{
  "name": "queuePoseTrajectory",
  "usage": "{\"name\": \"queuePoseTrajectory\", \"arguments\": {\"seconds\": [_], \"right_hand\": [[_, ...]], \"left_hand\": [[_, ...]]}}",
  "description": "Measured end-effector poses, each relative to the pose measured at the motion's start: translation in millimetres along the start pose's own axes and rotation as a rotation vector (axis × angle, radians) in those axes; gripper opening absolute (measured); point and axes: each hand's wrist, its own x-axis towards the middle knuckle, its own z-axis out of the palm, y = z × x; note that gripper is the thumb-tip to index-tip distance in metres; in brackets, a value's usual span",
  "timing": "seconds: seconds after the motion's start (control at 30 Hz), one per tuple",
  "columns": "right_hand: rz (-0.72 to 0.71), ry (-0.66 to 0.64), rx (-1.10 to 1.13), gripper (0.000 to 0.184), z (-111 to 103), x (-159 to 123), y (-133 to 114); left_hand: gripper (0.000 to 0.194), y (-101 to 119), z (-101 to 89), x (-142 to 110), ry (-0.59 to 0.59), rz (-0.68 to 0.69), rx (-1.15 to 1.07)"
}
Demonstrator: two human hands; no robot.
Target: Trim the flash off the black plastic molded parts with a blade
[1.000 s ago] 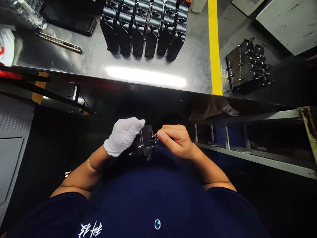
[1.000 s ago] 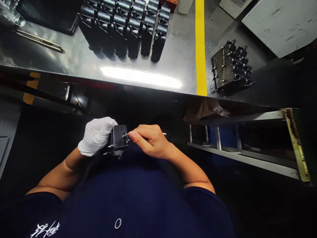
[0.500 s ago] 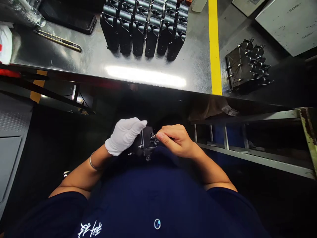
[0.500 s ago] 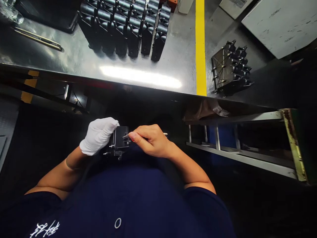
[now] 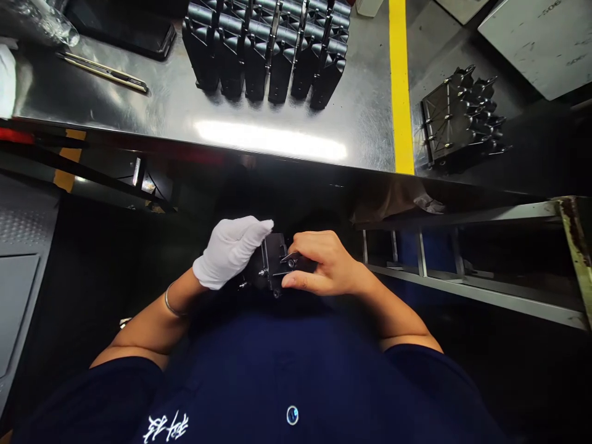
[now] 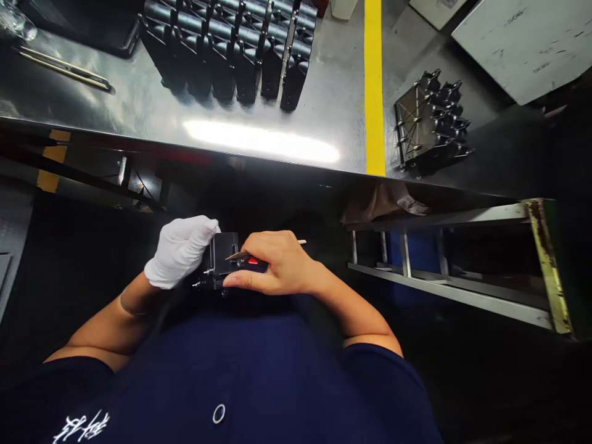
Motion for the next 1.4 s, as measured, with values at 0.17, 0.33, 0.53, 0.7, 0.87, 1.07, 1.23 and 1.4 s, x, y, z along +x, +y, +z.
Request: {"name": "queuePoseTrajectory", "arguments": {"seconds": [0.17,0.33,0.53,0.7,0.87,1.07,1.23,1.4], "right_hand": [[-0.033,-0.05,-0.031,0.049,1,3,0],[-0.062,0.016,-0.132,0.052,2,3,4],[-0.072,0.067,-0.343,0.053,4,3,10],[-0.087,0.104,-0.375,0.051,4,4,12],[-0.081,0.122,-0.414,0.05,3,5,13],[-0.074,0.167,-0.418,0.049,5,5,14],[-0.084,0.177,-0.441,0.049,5,4,16],[-0.103,0.181,-0.486,0.054,6,3,16]], "left_hand": [[0.042,0,1.0,0,-0.026,0.005,0.01],[0.045,-2,2.9,1,0.027,-0.05,0.039],[0.047,-1,5.2,2,0.095,-0.149,0.035],[0.047,1,7.3,4,0.111,-0.215,-0.03],[0.046,2,7.8,5,0.11,-0.268,-0.055],[0.048,2,8.4,6,0.116,-0.284,-0.098],[0.05,1,8.0,6,0.06,-0.315,-0.127],[0.047,0,9.7,7,0.056,-0.341,-0.132]]}}
